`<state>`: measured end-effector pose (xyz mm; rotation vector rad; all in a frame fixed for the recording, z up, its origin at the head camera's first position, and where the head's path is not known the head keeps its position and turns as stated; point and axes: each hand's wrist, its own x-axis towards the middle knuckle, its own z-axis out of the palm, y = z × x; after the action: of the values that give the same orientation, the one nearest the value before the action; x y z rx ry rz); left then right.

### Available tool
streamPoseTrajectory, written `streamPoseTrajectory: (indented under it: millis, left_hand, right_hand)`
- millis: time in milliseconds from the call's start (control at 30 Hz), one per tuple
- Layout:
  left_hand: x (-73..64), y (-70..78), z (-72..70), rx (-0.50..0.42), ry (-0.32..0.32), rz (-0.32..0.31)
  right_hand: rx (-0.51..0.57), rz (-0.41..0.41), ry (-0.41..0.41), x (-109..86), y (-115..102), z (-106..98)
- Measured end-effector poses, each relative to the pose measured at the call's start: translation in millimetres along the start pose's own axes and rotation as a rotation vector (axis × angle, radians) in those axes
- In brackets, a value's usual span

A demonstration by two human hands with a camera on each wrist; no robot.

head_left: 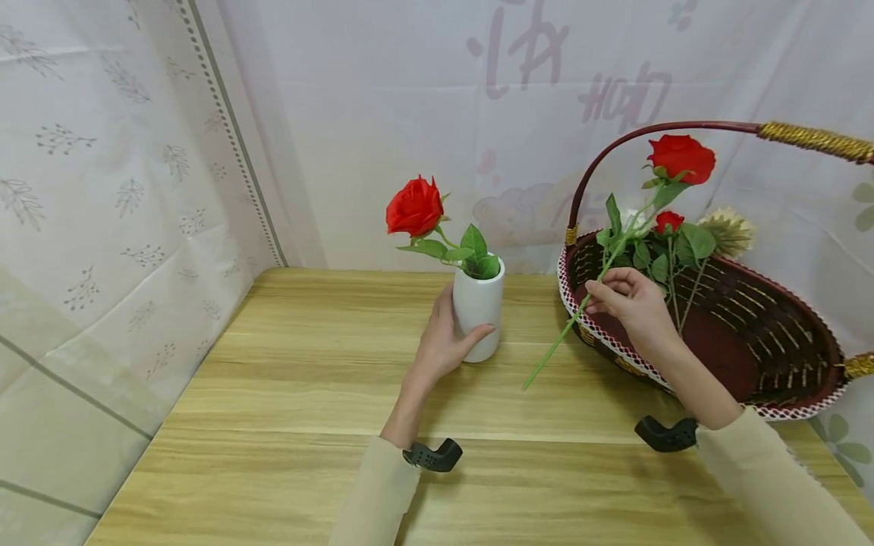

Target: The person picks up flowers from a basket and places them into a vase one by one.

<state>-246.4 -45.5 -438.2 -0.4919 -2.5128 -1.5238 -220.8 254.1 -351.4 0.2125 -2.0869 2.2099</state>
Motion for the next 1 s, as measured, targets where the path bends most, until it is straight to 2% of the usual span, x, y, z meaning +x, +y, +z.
streamPoseTrajectory:
  millis: [400, 1000]
  left_hand:
    - [0.0, 0.2, 0.9, 0.004, 0.002, -0.001]
    - [0.9, -1.6, 1.1, 0.01, 0.0, 0.004]
  right_hand:
    - [-0.056, -0.037, -0.085, -2.5, 2.8, 8.9]
    - [-0.109, -0.127, -0.169, 11.3, -17.6, 34.6]
